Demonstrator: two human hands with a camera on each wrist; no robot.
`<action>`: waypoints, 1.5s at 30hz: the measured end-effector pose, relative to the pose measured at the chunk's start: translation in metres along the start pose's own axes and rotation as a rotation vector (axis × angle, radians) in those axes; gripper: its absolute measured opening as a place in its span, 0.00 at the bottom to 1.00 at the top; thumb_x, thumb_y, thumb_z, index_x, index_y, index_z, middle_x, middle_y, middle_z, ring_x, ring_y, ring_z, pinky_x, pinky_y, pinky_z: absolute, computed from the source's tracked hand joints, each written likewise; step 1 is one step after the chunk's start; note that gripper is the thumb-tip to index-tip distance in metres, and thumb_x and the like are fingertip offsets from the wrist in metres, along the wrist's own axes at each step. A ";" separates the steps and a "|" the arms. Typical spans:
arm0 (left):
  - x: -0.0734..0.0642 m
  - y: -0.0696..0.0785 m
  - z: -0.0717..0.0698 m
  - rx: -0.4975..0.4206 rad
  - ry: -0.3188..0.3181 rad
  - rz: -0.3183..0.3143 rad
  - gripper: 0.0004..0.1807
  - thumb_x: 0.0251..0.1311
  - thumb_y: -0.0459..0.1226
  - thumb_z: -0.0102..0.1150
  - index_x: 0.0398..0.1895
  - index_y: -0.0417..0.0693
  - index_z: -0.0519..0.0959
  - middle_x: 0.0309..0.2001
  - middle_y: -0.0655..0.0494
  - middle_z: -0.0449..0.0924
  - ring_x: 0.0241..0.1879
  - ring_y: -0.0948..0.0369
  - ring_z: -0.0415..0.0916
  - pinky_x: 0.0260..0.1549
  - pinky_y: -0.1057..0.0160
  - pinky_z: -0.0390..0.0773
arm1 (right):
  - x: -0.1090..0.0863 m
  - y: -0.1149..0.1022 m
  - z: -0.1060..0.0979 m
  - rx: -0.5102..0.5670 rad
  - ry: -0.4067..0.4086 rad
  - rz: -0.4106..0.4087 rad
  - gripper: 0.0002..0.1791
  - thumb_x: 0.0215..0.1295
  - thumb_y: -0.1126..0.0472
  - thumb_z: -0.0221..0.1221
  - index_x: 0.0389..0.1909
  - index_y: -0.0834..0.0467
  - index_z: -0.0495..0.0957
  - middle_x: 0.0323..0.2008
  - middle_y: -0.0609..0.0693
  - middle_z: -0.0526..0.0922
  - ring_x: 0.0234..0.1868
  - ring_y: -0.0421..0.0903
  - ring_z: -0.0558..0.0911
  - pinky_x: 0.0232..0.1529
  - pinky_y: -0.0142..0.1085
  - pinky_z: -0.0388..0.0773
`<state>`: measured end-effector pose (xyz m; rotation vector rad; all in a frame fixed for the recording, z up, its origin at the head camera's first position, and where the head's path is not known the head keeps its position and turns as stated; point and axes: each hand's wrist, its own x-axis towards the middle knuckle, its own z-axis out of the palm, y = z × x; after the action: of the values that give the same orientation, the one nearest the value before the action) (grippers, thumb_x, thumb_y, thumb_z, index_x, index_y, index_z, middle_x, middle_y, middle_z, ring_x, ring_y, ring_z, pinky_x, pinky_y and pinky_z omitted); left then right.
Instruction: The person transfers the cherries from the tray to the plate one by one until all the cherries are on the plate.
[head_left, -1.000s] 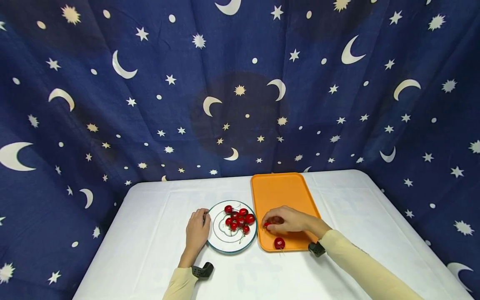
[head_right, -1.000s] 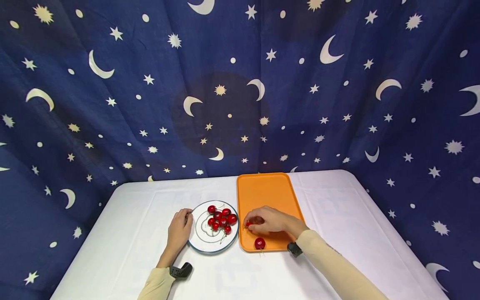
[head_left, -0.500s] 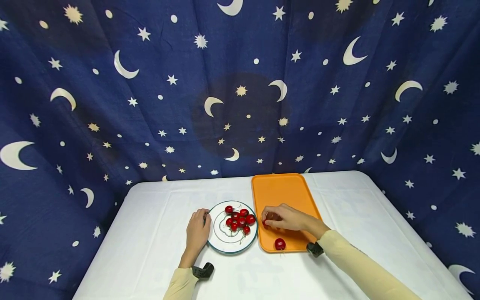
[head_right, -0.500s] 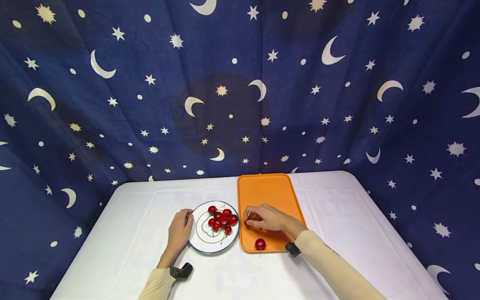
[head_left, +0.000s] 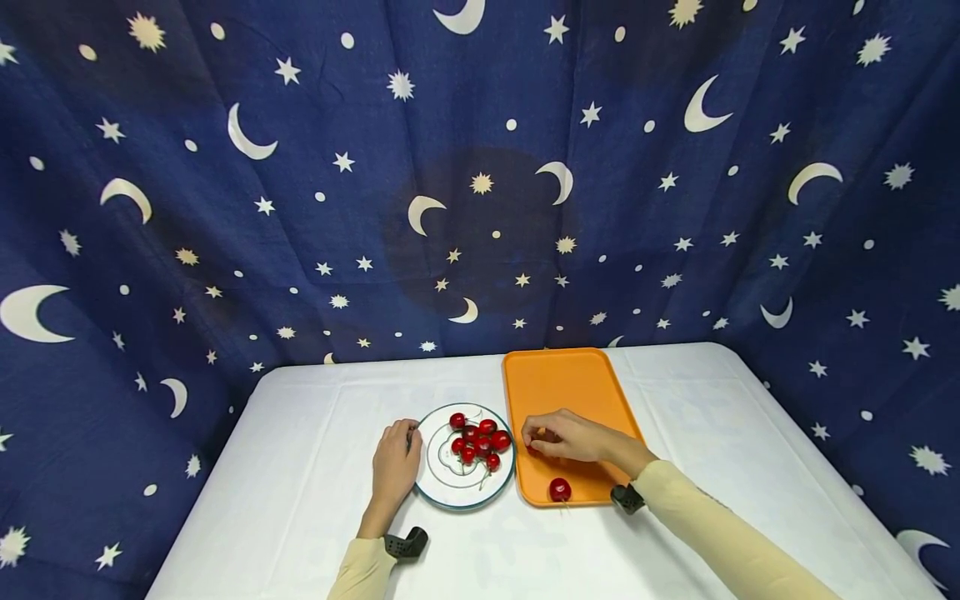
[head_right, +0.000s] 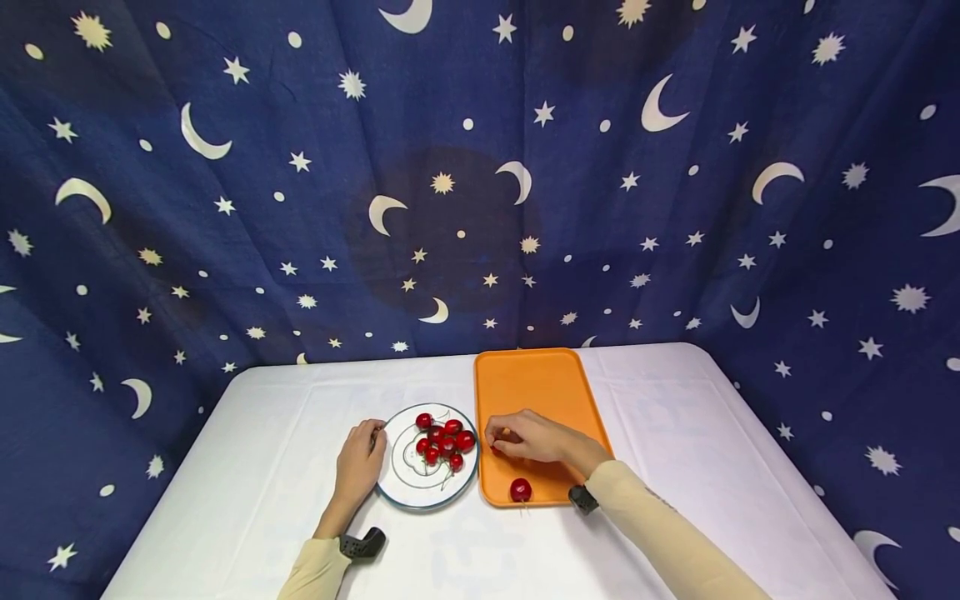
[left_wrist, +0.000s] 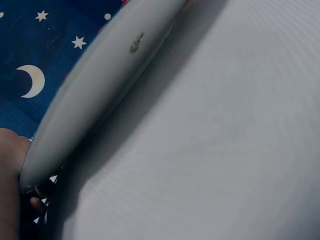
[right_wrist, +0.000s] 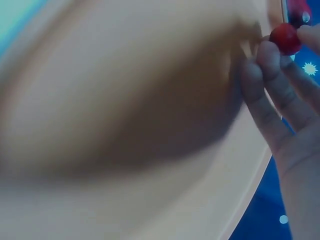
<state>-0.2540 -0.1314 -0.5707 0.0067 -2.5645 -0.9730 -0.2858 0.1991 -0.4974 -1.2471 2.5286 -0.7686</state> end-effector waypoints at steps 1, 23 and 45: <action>0.000 0.000 0.000 0.001 0.000 0.000 0.13 0.73 0.37 0.52 0.50 0.39 0.82 0.44 0.45 0.86 0.49 0.49 0.80 0.52 0.45 0.79 | 0.001 0.000 0.000 0.001 0.003 -0.003 0.03 0.75 0.60 0.58 0.44 0.52 0.79 0.37 0.41 0.82 0.38 0.33 0.76 0.44 0.26 0.78; -0.001 -0.001 0.000 0.007 0.009 0.015 0.14 0.72 0.37 0.52 0.49 0.39 0.82 0.44 0.45 0.86 0.47 0.49 0.80 0.51 0.46 0.79 | 0.003 0.004 0.003 -0.090 0.141 -0.028 0.09 0.71 0.60 0.63 0.49 0.52 0.83 0.46 0.46 0.78 0.42 0.40 0.77 0.48 0.31 0.81; 0.001 0.001 -0.002 0.017 0.005 0.009 0.13 0.72 0.37 0.52 0.49 0.40 0.82 0.43 0.46 0.85 0.46 0.50 0.80 0.50 0.47 0.78 | 0.021 -0.003 -0.006 -0.095 0.198 0.050 0.06 0.73 0.57 0.61 0.46 0.50 0.83 0.41 0.41 0.81 0.39 0.38 0.79 0.45 0.33 0.81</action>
<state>-0.2538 -0.1321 -0.5685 0.0017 -2.5660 -0.9467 -0.2995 0.1830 -0.4902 -1.1845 2.7737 -0.8057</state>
